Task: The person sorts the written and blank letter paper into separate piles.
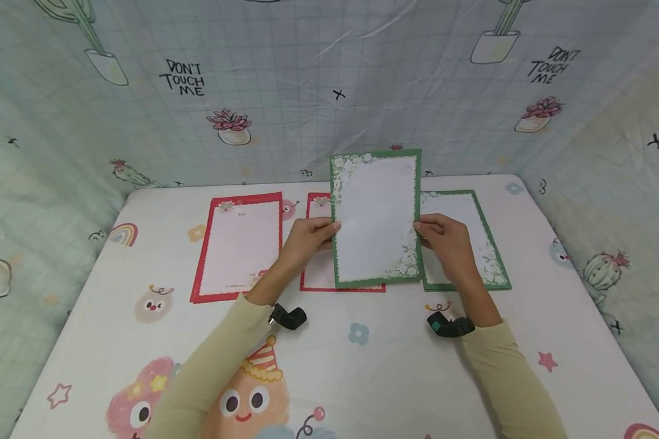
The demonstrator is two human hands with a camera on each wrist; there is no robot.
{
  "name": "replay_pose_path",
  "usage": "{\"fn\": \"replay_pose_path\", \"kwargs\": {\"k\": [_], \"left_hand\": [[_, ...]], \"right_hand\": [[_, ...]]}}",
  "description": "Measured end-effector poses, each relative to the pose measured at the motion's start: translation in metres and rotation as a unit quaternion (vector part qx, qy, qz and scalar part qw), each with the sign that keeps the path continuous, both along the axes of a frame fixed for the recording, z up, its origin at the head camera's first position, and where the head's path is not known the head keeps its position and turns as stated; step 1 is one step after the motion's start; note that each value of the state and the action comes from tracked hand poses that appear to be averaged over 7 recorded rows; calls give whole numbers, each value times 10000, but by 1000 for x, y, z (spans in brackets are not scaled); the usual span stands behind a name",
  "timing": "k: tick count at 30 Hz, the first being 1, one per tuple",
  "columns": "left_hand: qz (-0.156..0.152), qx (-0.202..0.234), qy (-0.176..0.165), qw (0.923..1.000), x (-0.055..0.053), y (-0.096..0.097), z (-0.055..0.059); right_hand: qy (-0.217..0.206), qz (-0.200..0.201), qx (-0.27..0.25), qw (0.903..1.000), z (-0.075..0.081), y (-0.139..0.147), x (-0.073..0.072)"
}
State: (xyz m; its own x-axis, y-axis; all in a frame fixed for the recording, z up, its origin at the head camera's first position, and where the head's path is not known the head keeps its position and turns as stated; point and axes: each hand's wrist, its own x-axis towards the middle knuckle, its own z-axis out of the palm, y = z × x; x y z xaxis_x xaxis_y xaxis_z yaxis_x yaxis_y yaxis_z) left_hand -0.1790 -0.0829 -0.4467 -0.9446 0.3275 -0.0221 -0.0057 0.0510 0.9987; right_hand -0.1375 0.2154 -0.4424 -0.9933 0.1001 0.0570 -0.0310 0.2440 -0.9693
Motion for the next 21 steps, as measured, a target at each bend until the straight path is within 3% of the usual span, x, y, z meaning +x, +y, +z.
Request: {"fn": "replay_pose_path", "kwargs": {"k": [9, 21], "left_hand": [[-166, 323, -51, 9993, -1, 26, 4], [-339, 487, -215, 9980, 4, 68, -2]], "right_hand": [[110, -283, 131, 9995, 7, 21, 8], [146, -676, 772, 9946, 16, 54, 25]]}}
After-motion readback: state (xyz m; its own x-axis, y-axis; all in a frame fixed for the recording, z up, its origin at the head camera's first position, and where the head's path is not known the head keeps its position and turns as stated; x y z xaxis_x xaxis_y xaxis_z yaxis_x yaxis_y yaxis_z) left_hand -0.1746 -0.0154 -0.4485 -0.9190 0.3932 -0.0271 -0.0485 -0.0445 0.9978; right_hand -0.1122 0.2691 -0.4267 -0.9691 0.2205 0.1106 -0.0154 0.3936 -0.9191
